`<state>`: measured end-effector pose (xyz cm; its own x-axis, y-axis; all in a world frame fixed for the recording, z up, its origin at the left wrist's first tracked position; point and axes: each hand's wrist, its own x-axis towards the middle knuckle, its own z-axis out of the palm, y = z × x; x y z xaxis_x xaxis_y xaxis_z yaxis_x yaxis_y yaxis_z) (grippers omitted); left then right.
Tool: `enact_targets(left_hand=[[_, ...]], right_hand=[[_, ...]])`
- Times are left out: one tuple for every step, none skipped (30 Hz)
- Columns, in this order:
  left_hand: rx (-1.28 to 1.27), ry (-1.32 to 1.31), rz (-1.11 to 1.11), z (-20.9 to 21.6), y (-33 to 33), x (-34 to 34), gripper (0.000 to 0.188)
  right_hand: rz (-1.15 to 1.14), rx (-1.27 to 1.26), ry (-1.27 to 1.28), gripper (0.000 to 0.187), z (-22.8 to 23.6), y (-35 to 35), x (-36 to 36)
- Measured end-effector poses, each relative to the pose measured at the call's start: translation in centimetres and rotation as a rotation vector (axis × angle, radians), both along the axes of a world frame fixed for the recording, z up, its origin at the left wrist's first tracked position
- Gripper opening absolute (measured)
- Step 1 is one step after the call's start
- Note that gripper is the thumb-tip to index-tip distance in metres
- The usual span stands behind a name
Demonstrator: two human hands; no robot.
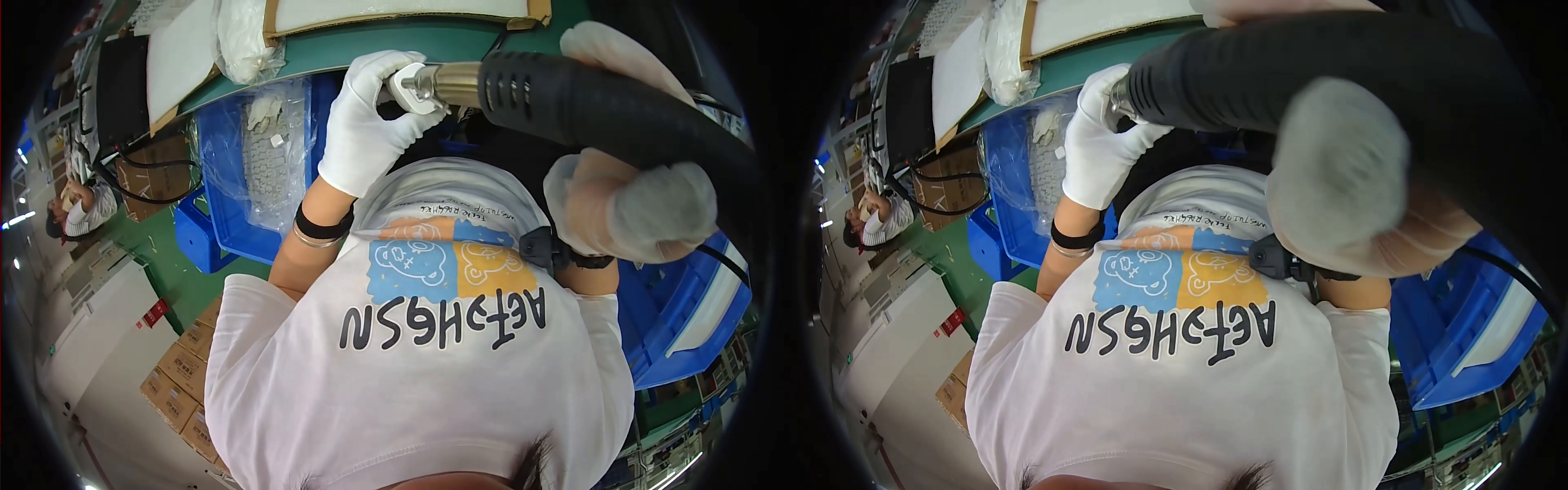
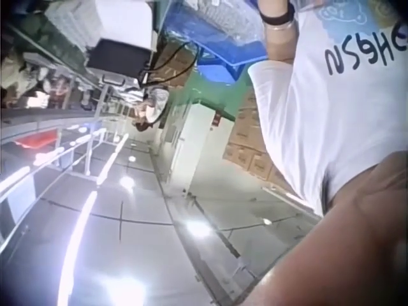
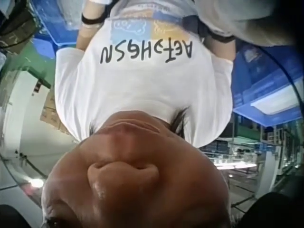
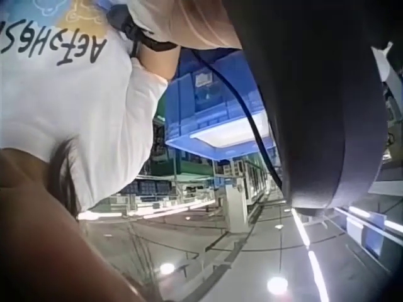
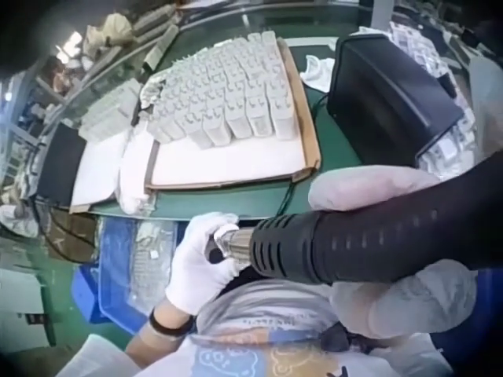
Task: The person picks up a power adapter from a tray, applies heat to its surface with a heat gun, and then places it back. This process is repeated with a second power adapter.
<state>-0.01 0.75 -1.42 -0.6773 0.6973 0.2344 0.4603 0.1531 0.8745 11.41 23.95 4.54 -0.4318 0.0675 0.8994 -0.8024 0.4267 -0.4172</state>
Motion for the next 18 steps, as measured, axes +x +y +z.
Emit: enact_targets(left_hand=[[-0.014, -0.016, 0.006, 0.0, 0.0, 0.1, 0.059], [-0.028, -0.032, 0.012, 0.0, -0.1, 0.1, 0.058], [-0.028, -0.033, 0.014, 0.0, -0.1, 0.0, 0.058], [-0.025, -0.035, 0.012, 0.1, -0.1, 0.0, 0.058], [-0.021, -0.038, 0.01, 0.2, -0.1, -0.1, 0.058], [-0.018, -0.041, 0.007, 0.2, -0.1, -0.2, 0.057], [-0.018, -0.042, 0.011, 0.1, -0.1, -0.2, 0.057], [0.02, -0.086, 0.014, 0.0, -0.2, -0.2, 0.057], [0.057, -0.13, 0.015, -0.2, -0.2, -0.2, 0.057], [0.095, -0.174, 0.017, -0.2, -0.2, -0.2, 0.056], [0.094, -0.175, 0.018, -0.2, -0.2, -0.1, 0.056], [0.066, -0.147, 0.021, -0.1, -0.1, -0.2, 0.056], [0.037, -0.118, 0.024, 0.0, 0.0, -0.2, 0.056], [0.008, -0.09, 0.027, 0.1, 0.1, -0.2, 0.056], [0.008, -0.09, 0.026, 0.1, 0.1, -0.2, 0.056], [0.026, -0.103, 0.022, 0.1, 0.1, -0.2, 0.056], [0.044, -0.116, 0.02, 0.1, 0.1, -0.1, 0.056], [0.062, -0.13, 0.019, 0.0, 0.0, -0.1, 0.056]], right_hand=[[-0.015, -0.018, -0.017, 0.067, 0.0, 0.1, 0.1], [-0.031, -0.037, -0.035, 0.068, -0.1, 0.2, 0.3], [-0.046, -0.057, -0.054, 0.068, -0.1, 0.3, 0.5], [-0.061, -0.076, -0.073, 0.069, -0.1, 0.3, 0.8], [-0.075, -0.095, -0.092, 0.069, -0.1, 0.4, 1.1], [-0.091, -0.114, -0.112, 0.07, -0.1, 0.5, 1.3], [-0.087, -0.114, -0.113, 0.07, -0.1, 0.3, 1.3], [-0.103, -0.119, -0.136, 0.07, -0.1, 0.1, 1.3], [-0.12, -0.124, -0.159, 0.07, 0.0, -0.1, 1.4], [-0.137, -0.129, -0.182, 0.07, 0.0, -0.3, 1.4], [-0.155, -0.134, -0.204, 0.069, 0.1, -0.5, 1.5], [-0.176, -0.139, -0.226, 0.069, 0.1, -0.8, 1.6], [-0.196, -0.145, -0.248, 0.069, 0.1, -1.0, 1.7], [-0.217, -0.15, -0.27, 0.069, 0.2, -1.2, 1.7], [-0.218, -0.15, -0.27, 0.069, 0.1, -1.0, 1.9], [-0.201, -0.156, -0.268, 0.069, 0.0, -0.8, 2.0], [-0.182, -0.164, -0.265, 0.068, -0.1, -0.7, 2.1], [-0.163, -0.17, -0.263, 0.068, -0.2, -0.6, 2.1]])
